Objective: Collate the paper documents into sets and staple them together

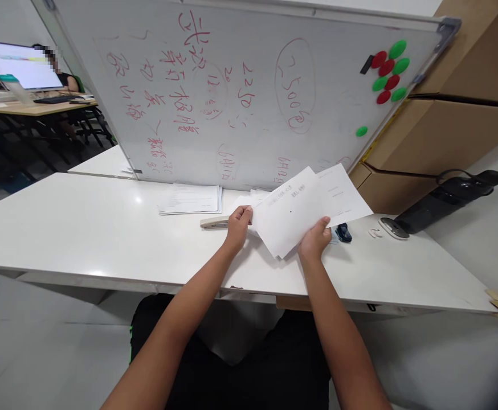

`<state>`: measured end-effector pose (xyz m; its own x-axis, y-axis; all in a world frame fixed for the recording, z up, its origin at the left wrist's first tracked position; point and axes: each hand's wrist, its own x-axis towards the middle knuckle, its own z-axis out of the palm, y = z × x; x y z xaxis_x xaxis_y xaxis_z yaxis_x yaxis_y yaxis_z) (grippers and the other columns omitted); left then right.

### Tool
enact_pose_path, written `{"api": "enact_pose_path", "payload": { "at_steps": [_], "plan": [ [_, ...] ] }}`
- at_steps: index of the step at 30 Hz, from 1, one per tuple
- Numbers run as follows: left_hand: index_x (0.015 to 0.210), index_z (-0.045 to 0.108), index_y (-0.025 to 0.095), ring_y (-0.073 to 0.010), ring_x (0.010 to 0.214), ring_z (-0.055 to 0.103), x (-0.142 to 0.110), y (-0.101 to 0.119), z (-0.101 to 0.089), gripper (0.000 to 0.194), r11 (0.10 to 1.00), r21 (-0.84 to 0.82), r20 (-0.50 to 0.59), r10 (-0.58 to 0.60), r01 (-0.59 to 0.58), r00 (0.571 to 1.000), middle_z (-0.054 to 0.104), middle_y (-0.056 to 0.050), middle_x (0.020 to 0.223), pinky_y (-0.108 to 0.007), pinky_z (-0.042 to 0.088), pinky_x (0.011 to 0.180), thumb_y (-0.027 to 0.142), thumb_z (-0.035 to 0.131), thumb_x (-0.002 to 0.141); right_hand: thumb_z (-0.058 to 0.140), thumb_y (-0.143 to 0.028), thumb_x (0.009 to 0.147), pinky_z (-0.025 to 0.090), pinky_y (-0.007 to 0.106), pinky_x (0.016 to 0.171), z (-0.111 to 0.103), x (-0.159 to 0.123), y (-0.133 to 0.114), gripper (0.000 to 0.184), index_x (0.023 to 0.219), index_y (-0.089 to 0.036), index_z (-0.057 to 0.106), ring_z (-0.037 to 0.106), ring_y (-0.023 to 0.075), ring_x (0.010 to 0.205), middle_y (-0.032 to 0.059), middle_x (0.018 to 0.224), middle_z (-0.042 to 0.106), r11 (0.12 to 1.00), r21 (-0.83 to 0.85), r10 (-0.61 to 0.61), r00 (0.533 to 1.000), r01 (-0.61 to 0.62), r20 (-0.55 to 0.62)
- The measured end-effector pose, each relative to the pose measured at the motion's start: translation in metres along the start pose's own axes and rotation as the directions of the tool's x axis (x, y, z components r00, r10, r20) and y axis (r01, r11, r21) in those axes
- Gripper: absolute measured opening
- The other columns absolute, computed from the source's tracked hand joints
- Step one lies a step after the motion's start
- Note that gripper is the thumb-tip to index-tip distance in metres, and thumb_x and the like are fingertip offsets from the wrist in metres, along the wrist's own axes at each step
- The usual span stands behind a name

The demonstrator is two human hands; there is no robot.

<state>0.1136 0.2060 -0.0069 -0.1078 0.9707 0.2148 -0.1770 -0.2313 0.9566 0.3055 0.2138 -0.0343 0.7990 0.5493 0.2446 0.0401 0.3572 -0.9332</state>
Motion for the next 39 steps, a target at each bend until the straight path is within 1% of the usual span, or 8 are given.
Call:
{"api": "enact_pose_path", "payload": {
  "at_steps": [4, 8, 13, 18, 22, 26, 30, 39],
  "plan": [
    [0.081, 0.066, 0.019, -0.0107, 0.068, 0.051, 0.0026, -0.0008, -0.0020, 0.021, 0.998, -0.058, 0.010, -0.039, 0.039, 0.999, 0.058, 0.001, 0.074, -0.024, 0.046, 0.070, 0.039, 0.058, 0.082, 0.036, -0.063, 0.089, 0.045, 0.041, 0.103, 0.0003, 0.0009, -0.0005, 0.062, 0.115, -0.011, 0.057, 0.060, 0.0233, 0.114, 0.0138, 0.118, 0.064, 1.000, 0.019, 0.007, 1.000, -0.007, -0.020],
    [0.084, 0.070, 0.018, -0.0114, 0.069, 0.053, 0.0014, 0.0014, -0.0013, 0.026, 0.998, -0.022, 0.018, -0.052, 0.052, 0.998, 0.060, 0.000, 0.073, -0.026, 0.047, 0.073, 0.042, 0.063, 0.080, 0.038, -0.065, 0.088, 0.046, 0.042, 0.102, 0.0004, 0.0008, -0.0019, 0.062, 0.112, -0.011, 0.058, 0.062, 0.0236, 0.111, 0.0140, 0.118, 0.065, 0.998, 0.030, 0.055, 0.997, -0.053, -0.045],
    [0.086, 0.072, 0.017, -0.0124, 0.069, 0.057, 0.0003, 0.0027, 0.0001, 0.031, 0.997, -0.006, 0.006, -0.074, 0.074, 0.997, 0.066, -0.002, 0.077, -0.029, 0.049, 0.073, 0.046, 0.067, 0.076, 0.037, -0.064, 0.088, 0.046, 0.042, 0.101, 0.0003, 0.0009, -0.0027, 0.060, 0.108, -0.011, 0.059, 0.062, 0.0237, 0.109, 0.0141, 0.117, 0.065, 0.998, 0.005, 0.055, 0.996, -0.055, -0.066],
    [0.077, 0.070, 0.017, -0.0124, 0.066, 0.056, 0.0000, 0.0039, -0.0001, 0.029, 0.998, 0.021, -0.016, -0.054, 0.054, 0.998, 0.062, 0.000, 0.067, -0.028, 0.048, 0.071, 0.045, 0.069, 0.074, 0.037, -0.065, 0.088, 0.047, 0.043, 0.100, -0.0001, 0.0003, -0.0039, 0.061, 0.107, -0.012, 0.059, 0.062, 0.0244, 0.109, 0.0139, 0.115, 0.066, 0.998, -0.015, 0.054, 0.997, -0.055, -0.063],
    [0.068, 0.065, 0.018, -0.0123, 0.064, 0.055, -0.0013, 0.0068, -0.0008, 0.030, 0.998, 0.054, -0.033, -0.038, 0.040, 0.999, 0.058, 0.002, 0.063, -0.026, 0.045, 0.068, 0.046, 0.069, 0.075, 0.036, -0.063, 0.089, 0.047, 0.043, 0.101, -0.0001, 0.0001, -0.0052, 0.060, 0.110, -0.011, 0.058, 0.062, 0.0249, 0.110, 0.0151, 0.114, 0.065, 0.999, -0.026, 0.037, 0.998, -0.038, -0.057],
    [0.066, 0.062, 0.018, -0.0125, 0.064, 0.054, -0.0025, 0.0085, -0.0009, 0.032, 0.997, 0.071, -0.034, -0.031, 0.033, 0.999, 0.057, 0.002, 0.061, -0.026, 0.044, 0.067, 0.048, 0.068, 0.076, 0.038, -0.060, 0.090, 0.047, 0.041, 0.101, 0.0004, -0.0005, -0.0066, 0.059, 0.111, -0.010, 0.059, 0.062, 0.0244, 0.110, 0.0156, 0.113, 0.065, 1.000, 0.005, 0.019, 0.998, -0.019, -0.063],
    [0.067, 0.062, 0.018, -0.0121, 0.063, 0.053, -0.0019, 0.0071, -0.0007, 0.031, 0.998, 0.062, -0.048, -0.030, 0.033, 0.998, 0.056, 0.002, 0.062, -0.025, 0.044, 0.066, 0.047, 0.068, 0.076, 0.038, -0.060, 0.090, 0.046, 0.041, 0.103, 0.0005, -0.0013, -0.0072, 0.060, 0.114, -0.009, 0.058, 0.061, 0.0239, 0.112, 0.0161, 0.118, 0.064, 1.000, 0.024, 0.003, 0.999, -0.002, -0.049],
    [0.083, 0.067, 0.019, -0.0116, 0.065, 0.052, 0.0010, 0.0009, -0.0019, 0.033, 0.998, 0.027, -0.056, -0.063, 0.065, 0.996, 0.059, 0.001, 0.071, -0.025, 0.046, 0.066, 0.051, 0.064, 0.079, 0.036, -0.062, 0.090, 0.044, 0.041, 0.104, 0.0009, -0.0015, -0.0063, 0.065, 0.121, -0.009, 0.056, 0.059, 0.0235, 0.116, 0.0152, 0.120, 0.063, 1.000, 0.000, -0.025, 1.000, 0.025, -0.017]
  ]
}}
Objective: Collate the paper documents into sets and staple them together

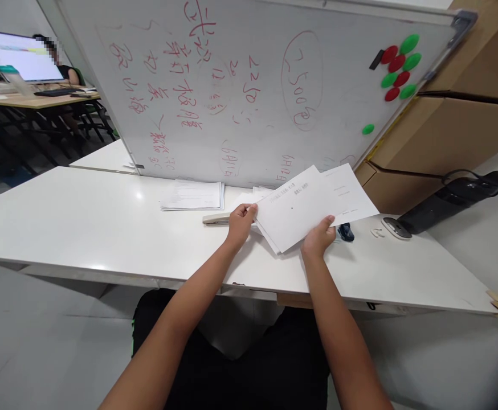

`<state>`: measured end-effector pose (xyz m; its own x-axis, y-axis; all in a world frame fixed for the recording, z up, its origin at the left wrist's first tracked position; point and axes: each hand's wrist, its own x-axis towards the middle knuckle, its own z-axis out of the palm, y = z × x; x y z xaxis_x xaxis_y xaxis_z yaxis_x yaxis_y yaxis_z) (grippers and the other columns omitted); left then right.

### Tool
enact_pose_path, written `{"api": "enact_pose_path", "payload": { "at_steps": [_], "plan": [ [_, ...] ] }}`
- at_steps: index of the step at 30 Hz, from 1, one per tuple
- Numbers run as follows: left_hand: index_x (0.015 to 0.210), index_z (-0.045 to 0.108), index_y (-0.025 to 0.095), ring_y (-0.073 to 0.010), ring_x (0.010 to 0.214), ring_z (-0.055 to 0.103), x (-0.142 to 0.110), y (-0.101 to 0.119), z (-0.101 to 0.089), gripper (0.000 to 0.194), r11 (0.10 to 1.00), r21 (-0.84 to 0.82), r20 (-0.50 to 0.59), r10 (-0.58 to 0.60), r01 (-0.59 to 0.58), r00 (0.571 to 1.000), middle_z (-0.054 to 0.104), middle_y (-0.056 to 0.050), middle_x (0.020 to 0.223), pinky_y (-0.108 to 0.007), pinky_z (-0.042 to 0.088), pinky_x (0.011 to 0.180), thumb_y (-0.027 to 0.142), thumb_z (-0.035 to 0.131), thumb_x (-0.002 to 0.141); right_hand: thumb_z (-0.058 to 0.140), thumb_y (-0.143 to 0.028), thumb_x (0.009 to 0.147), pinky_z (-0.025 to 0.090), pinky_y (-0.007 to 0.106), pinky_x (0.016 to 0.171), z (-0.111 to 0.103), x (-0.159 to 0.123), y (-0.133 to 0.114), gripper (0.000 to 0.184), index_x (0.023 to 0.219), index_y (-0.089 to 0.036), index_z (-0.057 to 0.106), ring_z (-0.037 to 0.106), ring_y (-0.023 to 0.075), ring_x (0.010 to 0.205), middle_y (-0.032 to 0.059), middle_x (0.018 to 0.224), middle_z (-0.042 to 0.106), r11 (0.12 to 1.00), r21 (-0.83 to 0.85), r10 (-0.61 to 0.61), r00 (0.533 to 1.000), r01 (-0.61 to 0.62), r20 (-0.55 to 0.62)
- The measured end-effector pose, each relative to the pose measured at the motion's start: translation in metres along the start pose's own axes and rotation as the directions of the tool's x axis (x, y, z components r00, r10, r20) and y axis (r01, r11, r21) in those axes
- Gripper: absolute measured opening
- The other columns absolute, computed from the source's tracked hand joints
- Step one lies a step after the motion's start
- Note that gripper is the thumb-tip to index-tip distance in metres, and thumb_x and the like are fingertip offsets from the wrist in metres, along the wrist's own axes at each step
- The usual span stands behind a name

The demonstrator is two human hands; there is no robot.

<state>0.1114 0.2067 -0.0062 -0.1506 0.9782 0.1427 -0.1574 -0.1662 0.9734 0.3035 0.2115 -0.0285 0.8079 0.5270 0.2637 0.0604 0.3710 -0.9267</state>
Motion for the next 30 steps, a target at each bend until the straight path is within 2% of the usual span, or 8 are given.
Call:
{"api": "enact_pose_path", "payload": {
  "at_steps": [4, 8, 15, 18, 21, 26, 28, 30],
  "plan": [
    [0.090, 0.067, 0.019, -0.0112, 0.063, 0.052, 0.001, -0.004, 0.000, 0.036, 0.999, 0.049, 0.037, -0.016, 0.014, 0.999, 0.056, 0.002, 0.067, -0.024, 0.046, 0.064, 0.053, 0.066, 0.077, 0.037, -0.062, 0.090, 0.043, 0.041, 0.105, 0.000, 0.002, 0.002, 0.066, 0.123, -0.007, 0.056, 0.058, 0.0241, 0.117, 0.0158, 0.119, 0.063, 1.000, -0.001, -0.019, 1.000, 0.019, 0.000],
    [0.095, 0.066, 0.019, -0.0114, 0.061, 0.053, 0.001, -0.006, 0.001, 0.038, 0.999, 0.036, 0.095, -0.037, 0.034, 0.995, 0.054, 0.003, 0.065, -0.025, 0.048, 0.062, 0.050, 0.071, 0.073, 0.042, -0.061, 0.089, 0.044, 0.042, 0.104, 0.000, 0.001, 0.001, 0.063, 0.118, -0.008, 0.059, 0.061, 0.0235, 0.113, 0.0149, 0.115, 0.066, 0.998, 0.047, 0.037, 0.999, -0.037, 0.005],
    [0.091, 0.065, 0.018, -0.0126, 0.063, 0.058, 0.004, -0.009, 0.001, 0.037, 0.997, -0.050, 0.039, -0.061, 0.063, 0.997, 0.057, 0.003, 0.065, -0.028, 0.051, 0.065, 0.047, 0.073, 0.071, 0.071, -0.046, 0.074, 0.044, 0.045, 0.105, 0.003, -0.011, -0.005, 0.051, 0.114, -0.014, 0.062, 0.061, 0.0222, 0.114, 0.0095, 0.115, 0.068, 0.974, 0.199, 0.048, 0.956, -0.109, 0.288],
    [0.090, 0.065, 0.017, -0.0132, 0.065, 0.059, 0.006, -0.009, 0.000, 0.037, 0.995, -0.062, 0.032, -0.079, 0.081, 0.996, 0.059, 0.001, 0.068, -0.029, 0.052, 0.066, 0.047, 0.073, 0.070, 0.075, -0.040, 0.072, 0.046, 0.045, 0.103, 0.003, -0.013, -0.006, 0.048, 0.110, -0.012, 0.064, 0.063, 0.0225, 0.110, 0.0104, 0.112, 0.070, 0.944, 0.240, 0.123, 0.915, -0.228, 0.384],
    [0.093, 0.065, 0.017, -0.0142, 0.067, 0.061, 0.005, -0.008, 0.001, 0.038, 0.987, -0.097, 0.042, -0.121, 0.124, 0.992, 0.062, 0.000, 0.071, -0.031, 0.054, 0.069, 0.045, 0.075, 0.069, 0.074, -0.037, 0.072, 0.047, 0.043, 0.102, 0.002, -0.014, -0.006, 0.046, 0.109, -0.011, 0.065, 0.063, 0.0224, 0.109, 0.0112, 0.110, 0.070, 0.931, 0.246, 0.146, 0.893, -0.270, 0.425],
    [0.103, 0.062, 0.016, -0.0161, 0.076, 0.064, 0.005, -0.006, 0.001, 0.045, 0.956, -0.196, 0.089, -0.204, 0.218, 0.975, 0.067, -0.005, 0.086, -0.033, 0.054, 0.075, 0.042, 0.077, 0.069, 0.071, -0.043, 0.074, 0.048, 0.044, 0.100, 0.002, -0.014, -0.002, 0.045, 0.106, -0.010, 0.067, 0.064, 0.0244, 0.108, 0.0127, 0.114, 0.069, 0.971, 0.108, 0.155, 0.907, -0.213, 0.392],
    [0.110, 0.059, 0.016, -0.0168, 0.079, 0.064, 0.007, -0.006, 0.001, 0.049, 0.950, -0.200, 0.080, -0.228, 0.239, 0.970, 0.067, -0.008, 0.093, -0.034, 0.053, 0.076, 0.042, 0.075, 0.072, 0.068, -0.047, 0.077, 0.047, 0.045, 0.100, 0.002, -0.013, -0.003, 0.047, 0.104, -0.009, 0.068, 0.064, 0.0261, 0.109, 0.0140, 0.114, 0.069, 0.993, -0.003, 0.114, 0.940, -0.120, 0.322],
    [0.119, 0.053, 0.016, -0.0181, 0.087, 0.064, 0.007, -0.004, 0.001, 0.055, 0.967, -0.163, 0.021, -0.196, 0.197, 0.980, 0.066, -0.012, 0.107, -0.035, 0.051, 0.080, 0.042, 0.072, 0.075, 0.062, -0.050, 0.081, 0.046, 0.048, 0.101, 0.000, -0.014, -0.010, 0.048, 0.102, -0.007, 0.068, 0.063, 0.0285, 0.110, 0.0163, 0.112, 0.069, 0.994, -0.105, -0.006, 0.973, 0.031, 0.232]
  ]
}}
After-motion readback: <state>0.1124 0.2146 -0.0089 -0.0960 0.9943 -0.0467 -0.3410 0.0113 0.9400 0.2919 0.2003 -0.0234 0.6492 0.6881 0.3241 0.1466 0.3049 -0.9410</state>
